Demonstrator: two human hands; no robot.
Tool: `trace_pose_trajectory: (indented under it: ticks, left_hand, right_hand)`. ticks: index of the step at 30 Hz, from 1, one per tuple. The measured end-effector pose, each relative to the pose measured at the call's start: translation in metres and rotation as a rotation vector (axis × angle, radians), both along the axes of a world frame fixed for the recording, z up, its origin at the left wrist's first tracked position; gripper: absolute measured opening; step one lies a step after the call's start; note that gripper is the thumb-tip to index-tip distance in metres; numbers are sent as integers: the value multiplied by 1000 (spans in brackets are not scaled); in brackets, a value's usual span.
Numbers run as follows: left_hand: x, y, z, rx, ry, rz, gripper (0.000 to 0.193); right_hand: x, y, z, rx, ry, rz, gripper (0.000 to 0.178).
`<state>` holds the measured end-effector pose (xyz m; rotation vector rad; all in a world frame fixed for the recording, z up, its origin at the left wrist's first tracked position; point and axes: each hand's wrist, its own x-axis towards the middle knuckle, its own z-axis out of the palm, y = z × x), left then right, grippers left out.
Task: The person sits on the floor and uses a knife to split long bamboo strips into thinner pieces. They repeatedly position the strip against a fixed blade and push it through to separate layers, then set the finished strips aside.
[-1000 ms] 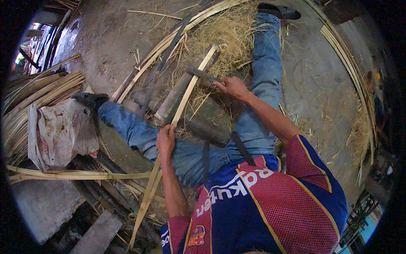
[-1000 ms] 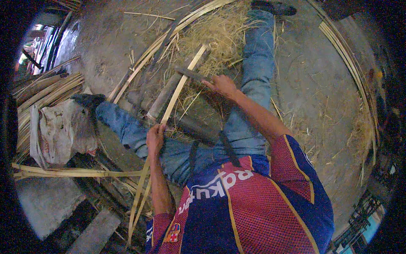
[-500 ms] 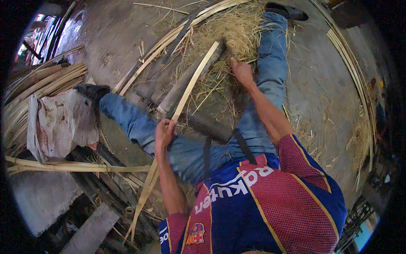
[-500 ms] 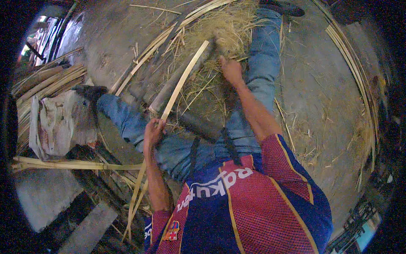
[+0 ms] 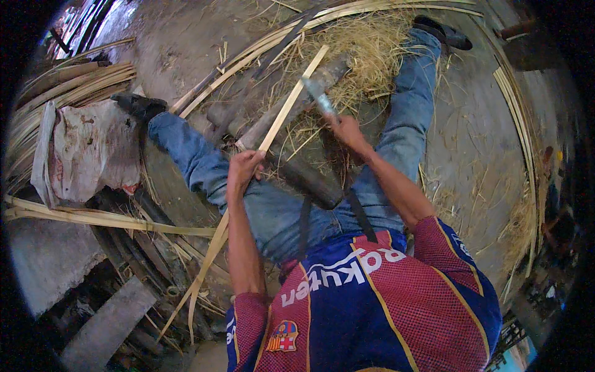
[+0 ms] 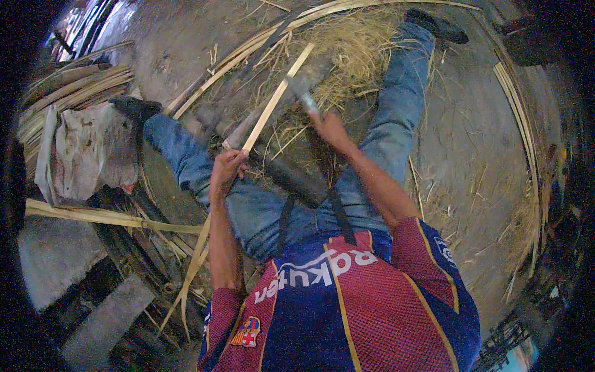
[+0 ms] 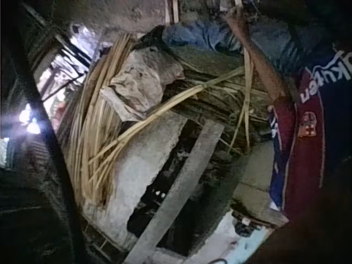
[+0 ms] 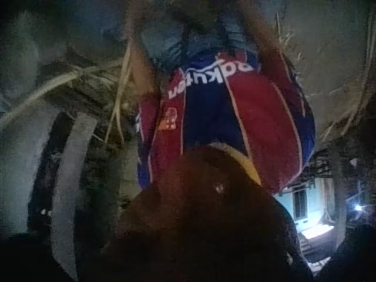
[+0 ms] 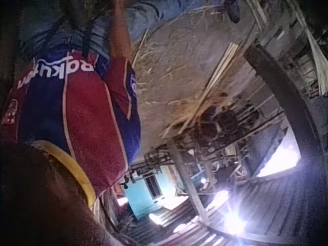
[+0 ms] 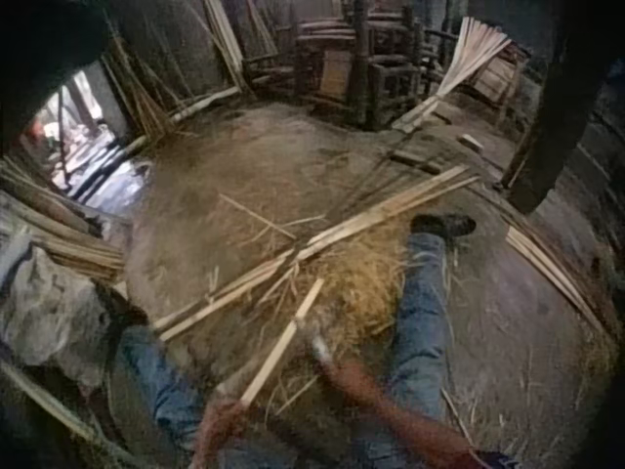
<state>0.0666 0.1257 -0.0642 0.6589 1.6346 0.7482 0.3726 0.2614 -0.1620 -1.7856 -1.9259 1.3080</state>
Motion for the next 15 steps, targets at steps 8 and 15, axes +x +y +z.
trace_pose_trajectory:
  ticks: [8, 15]
  left_hand:
    - [-2, -4, -10, 73, 86, -38, 28]
    - [-6, -7, -11, 73, 110, -70, 26]
  right_hand:
    - [-11, -28, 30, 80, 30, 29, 67]
    - [-7, -24, 39, 75, -134, 209, 63]
